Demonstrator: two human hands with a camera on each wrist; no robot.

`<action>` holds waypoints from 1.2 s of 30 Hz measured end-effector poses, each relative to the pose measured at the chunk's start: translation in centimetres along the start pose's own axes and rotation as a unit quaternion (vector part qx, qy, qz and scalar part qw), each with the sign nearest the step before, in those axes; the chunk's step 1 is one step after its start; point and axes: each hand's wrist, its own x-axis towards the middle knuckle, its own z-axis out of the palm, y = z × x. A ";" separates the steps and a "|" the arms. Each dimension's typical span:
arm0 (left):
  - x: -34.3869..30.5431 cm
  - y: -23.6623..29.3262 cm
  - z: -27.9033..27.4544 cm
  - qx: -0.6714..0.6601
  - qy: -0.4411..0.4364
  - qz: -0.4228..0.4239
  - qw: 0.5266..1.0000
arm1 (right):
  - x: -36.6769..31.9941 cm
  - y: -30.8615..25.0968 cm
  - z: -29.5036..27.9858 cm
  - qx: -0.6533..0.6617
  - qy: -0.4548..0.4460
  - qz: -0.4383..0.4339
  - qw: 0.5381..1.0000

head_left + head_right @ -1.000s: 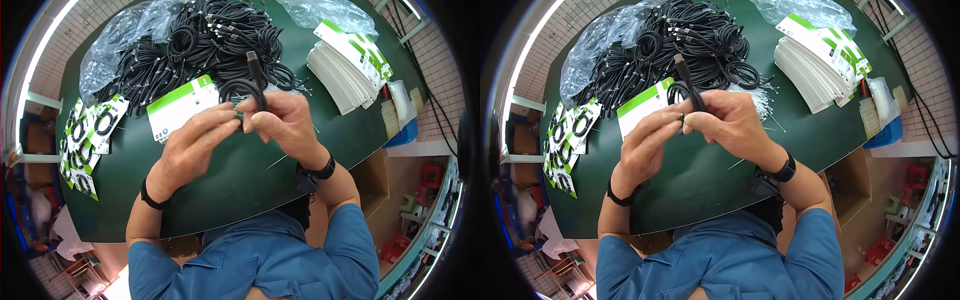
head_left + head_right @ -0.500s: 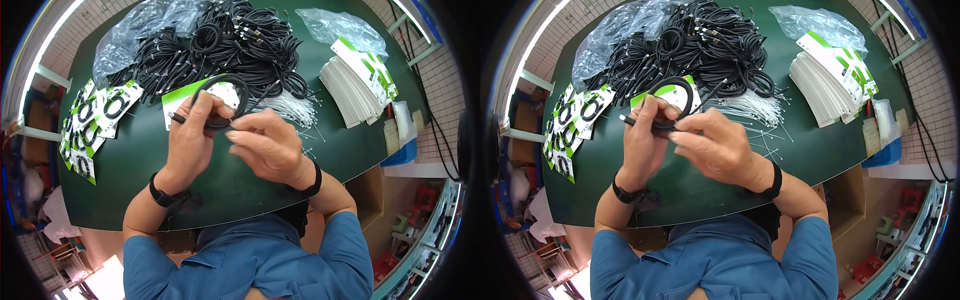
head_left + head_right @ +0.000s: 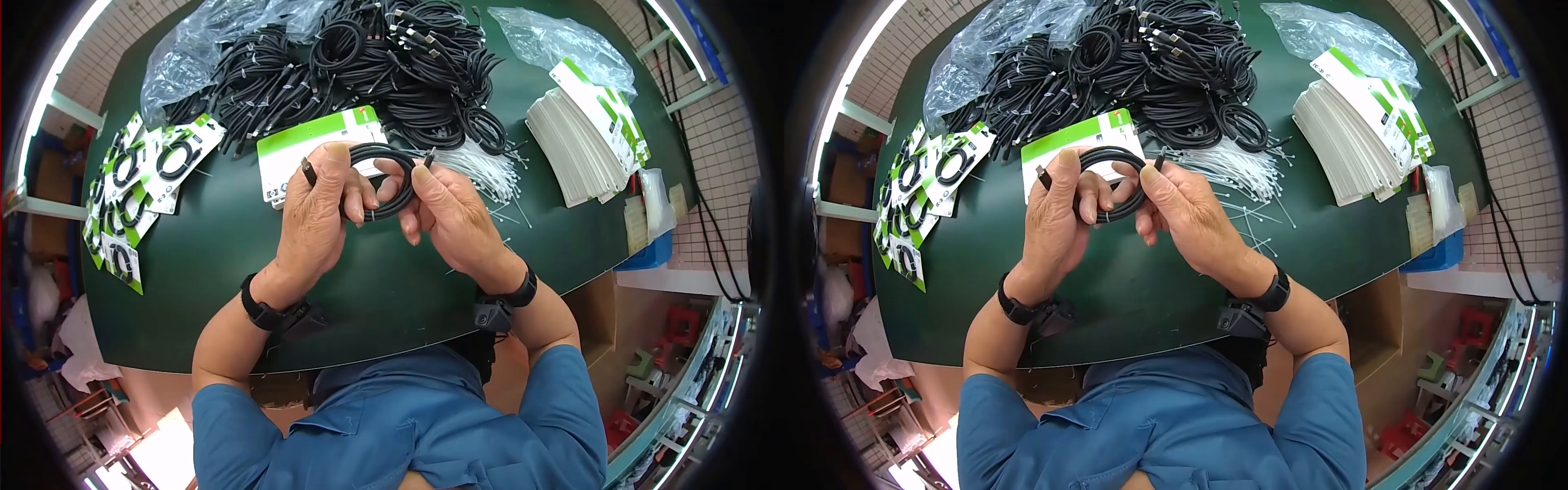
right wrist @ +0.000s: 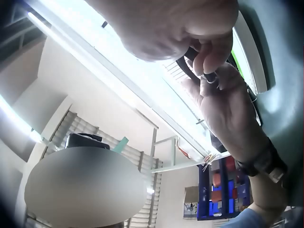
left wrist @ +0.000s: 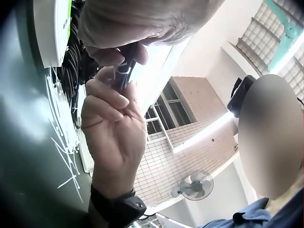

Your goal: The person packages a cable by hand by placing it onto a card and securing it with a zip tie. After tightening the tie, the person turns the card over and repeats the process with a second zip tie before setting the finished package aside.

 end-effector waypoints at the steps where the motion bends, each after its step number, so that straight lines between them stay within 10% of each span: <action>1: 0.0 0.0 0.1 0.010 0.010 0.001 1.000 | 0.0 0.0 0.1 0.050 -0.016 0.018 0.998; 15: 0.0 0.8 0.3 0.075 -0.013 -0.129 0.989 | 0.4 -0.1 0.0 -0.026 -0.058 0.036 0.997; 23: 0.3 1.7 -0.2 -0.232 -0.007 -0.164 0.959 | 0.5 -0.1 -0.3 -0.007 -0.063 0.027 0.998; 26: 0.3 2.2 -0.9 -0.096 -0.140 -0.139 0.976 | 0.4 -0.5 -0.5 -0.032 -0.095 0.056 0.993; 36: 0.2 2.7 0.1 0.203 -0.070 -0.153 0.965 | 0.4 -0.4 -0.8 -0.143 -0.118 0.034 0.982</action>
